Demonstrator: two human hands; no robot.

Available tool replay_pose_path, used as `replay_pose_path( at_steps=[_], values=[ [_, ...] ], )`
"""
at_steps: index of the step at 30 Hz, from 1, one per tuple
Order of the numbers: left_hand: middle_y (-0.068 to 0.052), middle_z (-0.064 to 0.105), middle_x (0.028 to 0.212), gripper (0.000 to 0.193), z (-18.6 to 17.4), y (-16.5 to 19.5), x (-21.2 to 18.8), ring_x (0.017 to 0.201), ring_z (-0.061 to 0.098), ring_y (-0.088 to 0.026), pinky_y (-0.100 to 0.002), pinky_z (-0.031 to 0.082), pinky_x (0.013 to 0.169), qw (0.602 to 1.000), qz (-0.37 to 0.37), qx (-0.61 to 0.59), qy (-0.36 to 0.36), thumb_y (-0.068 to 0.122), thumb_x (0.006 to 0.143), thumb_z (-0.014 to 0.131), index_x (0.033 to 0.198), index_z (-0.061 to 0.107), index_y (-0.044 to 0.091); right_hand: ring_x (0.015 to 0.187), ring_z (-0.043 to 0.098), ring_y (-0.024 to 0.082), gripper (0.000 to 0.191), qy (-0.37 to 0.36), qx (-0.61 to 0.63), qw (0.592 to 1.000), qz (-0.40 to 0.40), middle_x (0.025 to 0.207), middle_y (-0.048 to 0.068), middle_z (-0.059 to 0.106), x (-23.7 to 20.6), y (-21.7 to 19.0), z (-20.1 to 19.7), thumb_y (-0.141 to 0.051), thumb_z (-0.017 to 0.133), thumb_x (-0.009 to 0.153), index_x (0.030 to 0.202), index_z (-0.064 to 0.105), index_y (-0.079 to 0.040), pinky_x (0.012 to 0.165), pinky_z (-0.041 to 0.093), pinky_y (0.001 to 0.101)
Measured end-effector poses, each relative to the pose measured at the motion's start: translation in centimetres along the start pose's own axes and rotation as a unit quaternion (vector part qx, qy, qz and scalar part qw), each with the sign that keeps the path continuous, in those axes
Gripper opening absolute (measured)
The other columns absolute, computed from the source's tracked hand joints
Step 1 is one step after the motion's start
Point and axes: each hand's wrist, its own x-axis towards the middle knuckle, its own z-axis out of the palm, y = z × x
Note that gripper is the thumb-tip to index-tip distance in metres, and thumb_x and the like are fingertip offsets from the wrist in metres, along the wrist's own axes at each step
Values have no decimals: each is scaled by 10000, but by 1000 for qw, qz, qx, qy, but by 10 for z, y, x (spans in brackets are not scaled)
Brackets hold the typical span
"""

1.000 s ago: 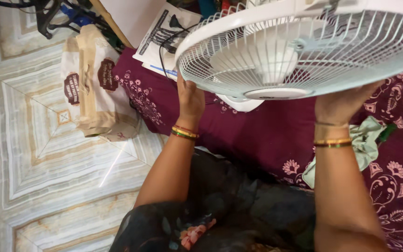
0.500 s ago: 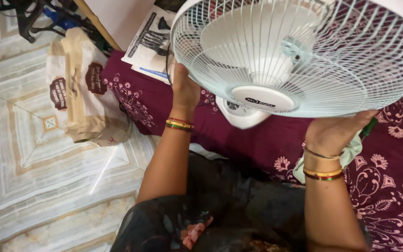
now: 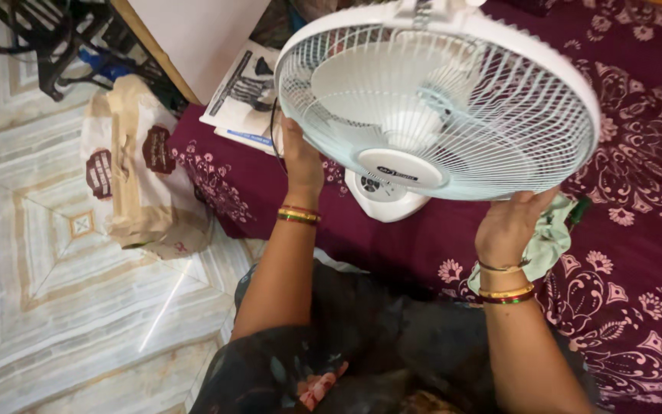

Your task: The person sits on the floor beside a bed and wipes the fan's front grille with a green cloth, then aligns the grille onto the fan head and secures it. They use a long screwdriver to tighten the grille fastener at the top of the fan guard.

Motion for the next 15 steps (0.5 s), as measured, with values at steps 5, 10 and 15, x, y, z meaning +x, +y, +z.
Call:
replay_pose_path(
  at_steps=[5, 10, 15],
  values=[
    [-127, 494, 1521, 599, 10, 27, -8, 1416, 462, -249, -383, 342, 1223, 1000, 13, -12, -13, 433, 1153, 337, 1546, 377, -17, 1411, 442, 173, 565, -2, -84, 996, 12, 1613, 58, 400, 0, -14, 4, -240, 465, 1202, 1656, 160, -97, 1209, 381, 339],
    [-138, 509, 1504, 611, 15, 36, -8, 1398, 484, -254, -385, 363, 1219, 999, 42, 1, -20, 452, 1166, 332, 1534, 406, -30, 1414, 428, 151, 643, -11, -112, 993, -30, 1568, 43, 413, 5, -21, 6, -321, 585, 1170, 1639, 222, -73, 1226, 341, 296],
    [-137, 490, 1518, 620, 16, 36, -7, 1414, 464, -245, -379, 344, 1223, 999, 35, 28, -8, 456, 1155, 329, 1547, 378, -22, 1429, 420, 154, 694, -10, -77, 996, -50, 1557, 41, 427, 6, -17, 5, -346, 656, 1124, 1625, 258, -77, 1235, 327, 293]
  ],
)
